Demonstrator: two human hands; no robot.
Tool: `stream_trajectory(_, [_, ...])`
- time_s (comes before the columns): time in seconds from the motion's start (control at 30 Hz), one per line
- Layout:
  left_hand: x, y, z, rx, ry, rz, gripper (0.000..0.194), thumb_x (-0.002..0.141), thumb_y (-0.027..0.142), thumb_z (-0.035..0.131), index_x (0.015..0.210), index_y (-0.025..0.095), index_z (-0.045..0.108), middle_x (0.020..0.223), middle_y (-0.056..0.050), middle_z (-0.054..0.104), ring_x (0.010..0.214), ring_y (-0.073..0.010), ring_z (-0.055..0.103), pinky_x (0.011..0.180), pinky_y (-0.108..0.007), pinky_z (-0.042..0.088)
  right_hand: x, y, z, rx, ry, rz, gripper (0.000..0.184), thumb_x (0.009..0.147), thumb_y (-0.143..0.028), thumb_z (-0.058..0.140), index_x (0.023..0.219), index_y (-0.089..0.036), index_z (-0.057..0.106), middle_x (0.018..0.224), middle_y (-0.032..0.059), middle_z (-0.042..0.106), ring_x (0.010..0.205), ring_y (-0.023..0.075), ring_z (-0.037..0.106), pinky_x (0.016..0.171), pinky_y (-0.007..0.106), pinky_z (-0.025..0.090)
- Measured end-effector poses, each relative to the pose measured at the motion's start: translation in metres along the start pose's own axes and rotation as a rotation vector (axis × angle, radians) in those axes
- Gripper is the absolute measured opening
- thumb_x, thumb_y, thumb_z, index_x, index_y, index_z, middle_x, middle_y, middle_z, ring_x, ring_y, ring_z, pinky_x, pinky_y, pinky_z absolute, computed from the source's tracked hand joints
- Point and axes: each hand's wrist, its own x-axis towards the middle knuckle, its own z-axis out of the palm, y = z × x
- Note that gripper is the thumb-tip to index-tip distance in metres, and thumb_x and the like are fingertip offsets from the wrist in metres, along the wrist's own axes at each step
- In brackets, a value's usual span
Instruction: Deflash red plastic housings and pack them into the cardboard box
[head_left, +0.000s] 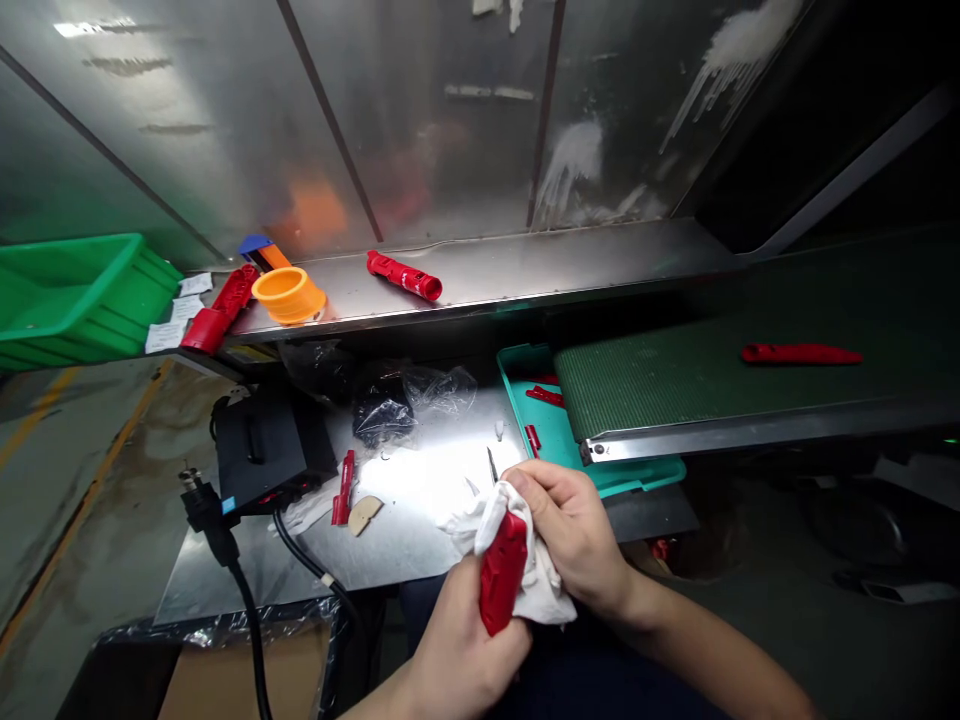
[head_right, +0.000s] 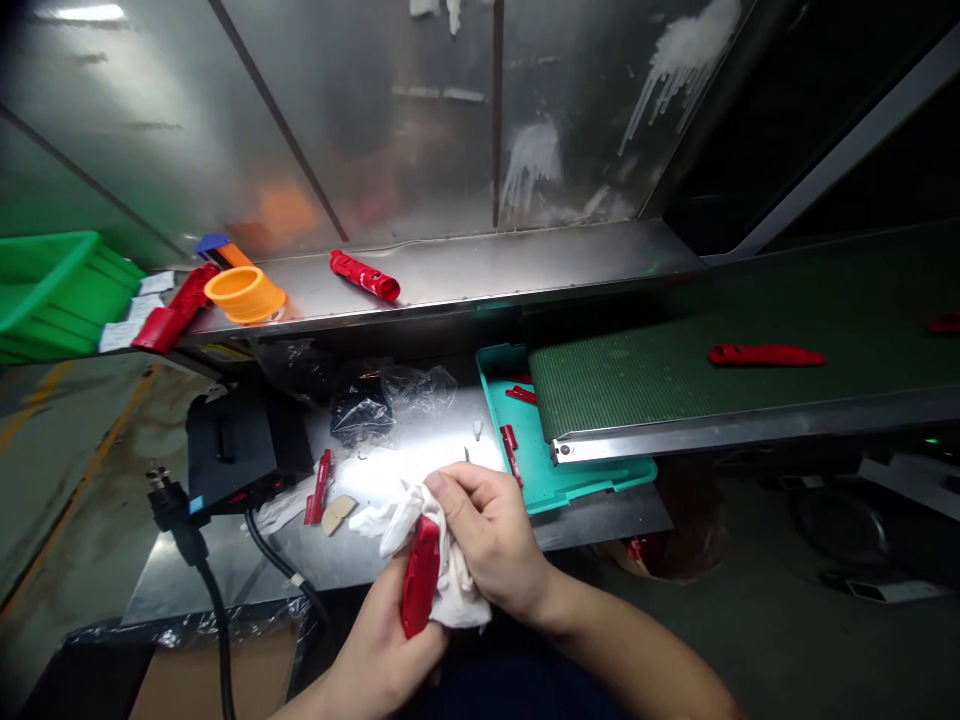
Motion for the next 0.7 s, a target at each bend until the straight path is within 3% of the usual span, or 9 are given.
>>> stream_trajectory(0.13, [-0.002, 0.001, -0.001, 0.062, 0.043, 0.119, 0.015, 0.08, 0.026, 0.074, 0.085, 0.019, 0.062, 0.079, -0.002, 0.061, 0.074, -0.0174, 0.056, 0.075, -0.028, 0.054, -0.001, -0.007, -0.01, 0.116, -0.174, 0.087, 0.032, 0.1, -0.048, 0.064, 0.094, -0.022, 0.081, 0.078, 0.0031, 0.075, 0.068, 0.0145, 0.067, 0.062, 0.023, 0.054])
stream_trajectory(0.23, [-0.002, 0.002, 0.0, -0.013, 0.03, 0.145, 0.028, 0.081, 0.029, 0.077, 0.104, 0.018, 0.065, 0.092, -0.005, 0.068, 0.082, -0.0199, 0.061, 0.08, -0.03, 0.055, -0.006, -0.015, -0.015, 0.03, -0.27, 0.021, 0.024, 0.096, -0.041, 0.071, 0.112, -0.026, 0.081, 0.103, 0.0058, 0.081, 0.092, 0.0216, 0.076, 0.081, 0.031, 0.061])
stream_trajectory(0.3, [-0.002, 0.003, 0.001, -0.042, -0.016, 0.161, 0.03, 0.082, 0.03, 0.077, 0.107, 0.017, 0.066, 0.094, -0.006, 0.069, 0.082, -0.0203, 0.062, 0.079, -0.03, 0.055, -0.01, -0.019, -0.015, -0.048, -0.269, -0.082, 0.027, 0.09, -0.032, 0.078, 0.117, -0.028, 0.08, 0.114, 0.006, 0.08, 0.103, 0.0251, 0.076, 0.089, 0.034, 0.062])
stream_trajectory(0.4, [-0.001, 0.004, 0.002, -0.046, -0.042, 0.164, 0.027, 0.083, 0.028, 0.075, 0.106, 0.017, 0.065, 0.092, -0.005, 0.067, 0.085, -0.0217, 0.063, 0.079, -0.03, 0.054, -0.018, -0.02, -0.009, -0.141, -0.155, -0.218, 0.032, 0.087, -0.022, 0.079, 0.119, -0.028, 0.079, 0.108, 0.0056, 0.082, 0.094, 0.0246, 0.079, 0.082, 0.032, 0.064])
stream_trajectory(0.5, [-0.001, 0.001, 0.0, -0.008, -0.058, 0.153, 0.025, 0.082, 0.025, 0.075, 0.103, 0.017, 0.065, 0.09, -0.005, 0.065, 0.081, -0.0205, 0.06, 0.074, -0.029, 0.053, -0.027, -0.014, -0.004, -0.13, -0.012, -0.243, 0.026, 0.089, -0.021, 0.076, 0.114, -0.03, 0.081, 0.098, 0.0043, 0.083, 0.08, 0.0215, 0.079, 0.071, 0.029, 0.062])
stream_trajectory(0.63, [-0.005, -0.012, -0.009, 0.185, -0.054, 0.314, 0.011, 0.076, 0.02, 0.071, 0.081, 0.019, 0.061, 0.073, -0.003, 0.057, 0.063, -0.0158, 0.047, 0.063, -0.029, 0.047, -0.029, -0.007, -0.009, 0.135, 0.147, -0.064, 0.012, 0.094, -0.037, 0.076, 0.098, -0.03, 0.084, 0.075, 0.0022, 0.08, 0.058, 0.0153, 0.071, 0.054, 0.022, 0.055])
stream_trajectory(0.7, [-0.007, -0.015, -0.014, 0.239, -0.044, 0.396, 0.012, 0.072, 0.018, 0.07, 0.076, 0.021, 0.058, 0.067, -0.002, 0.054, 0.06, -0.0158, 0.044, 0.061, -0.029, 0.045, -0.026, -0.008, -0.016, 0.247, 0.107, 0.049, 0.018, 0.092, -0.044, 0.077, 0.097, -0.029, 0.085, 0.072, 0.0023, 0.078, 0.057, 0.0145, 0.069, 0.052, 0.021, 0.053])
